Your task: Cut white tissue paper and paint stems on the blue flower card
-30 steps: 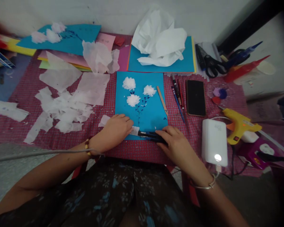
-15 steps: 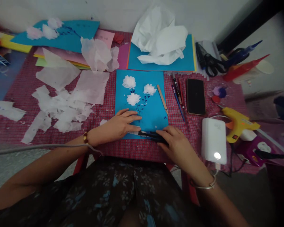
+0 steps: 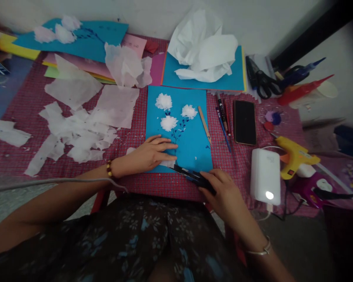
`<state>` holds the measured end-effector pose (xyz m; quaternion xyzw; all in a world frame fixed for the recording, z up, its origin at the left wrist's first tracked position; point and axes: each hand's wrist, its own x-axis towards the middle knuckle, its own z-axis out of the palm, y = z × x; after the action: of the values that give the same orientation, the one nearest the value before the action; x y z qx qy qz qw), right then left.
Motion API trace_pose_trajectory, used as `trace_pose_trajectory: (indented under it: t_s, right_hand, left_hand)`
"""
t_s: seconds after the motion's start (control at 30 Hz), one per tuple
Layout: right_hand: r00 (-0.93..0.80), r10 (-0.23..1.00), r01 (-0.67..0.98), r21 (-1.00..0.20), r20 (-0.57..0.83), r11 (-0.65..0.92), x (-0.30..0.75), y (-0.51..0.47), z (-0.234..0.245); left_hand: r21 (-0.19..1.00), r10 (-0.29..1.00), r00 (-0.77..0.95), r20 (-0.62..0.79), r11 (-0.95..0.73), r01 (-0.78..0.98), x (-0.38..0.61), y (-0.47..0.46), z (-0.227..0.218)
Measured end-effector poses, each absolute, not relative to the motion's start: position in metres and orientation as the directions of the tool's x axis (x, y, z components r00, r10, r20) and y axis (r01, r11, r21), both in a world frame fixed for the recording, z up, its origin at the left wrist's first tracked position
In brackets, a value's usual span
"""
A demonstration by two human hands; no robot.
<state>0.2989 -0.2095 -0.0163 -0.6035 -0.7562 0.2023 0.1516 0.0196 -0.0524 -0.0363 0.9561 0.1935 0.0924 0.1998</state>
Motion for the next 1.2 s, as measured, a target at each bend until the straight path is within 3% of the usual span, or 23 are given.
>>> trace_pose_trajectory:
  t_s: [0.17,0.3,0.87,1.2]
  right_hand:
    - [-0.215,0.977,0.851,-0.491,0.003,0.189,0.298,-0.205,-0.017]
    - [-0.212,0.977,0.855,-0.482,0.013,0.192,0.298,-0.203,-0.016]
    - [-0.314,0.949,0.860,-0.424,-0.003,0.283,0.298,-0.181,-0.015]
    - [-0.339,0.941,0.841,-0.447,0.005,0.305,0.289,-0.173,-0.012]
  left_hand:
    - [0.612,0.488,0.872,0.046,-0.704,0.361,0.021,-0.039,-0.033]
    - [0.669,0.495,0.867,0.053,-0.662,0.337,0.020,-0.037,-0.030]
    - [0.678,0.536,0.837,0.104,-0.655,0.335,0.022,-0.039,-0.040]
    - [0.693,0.586,0.805,0.092,-0.618,0.371,0.028,-0.040,-0.040]
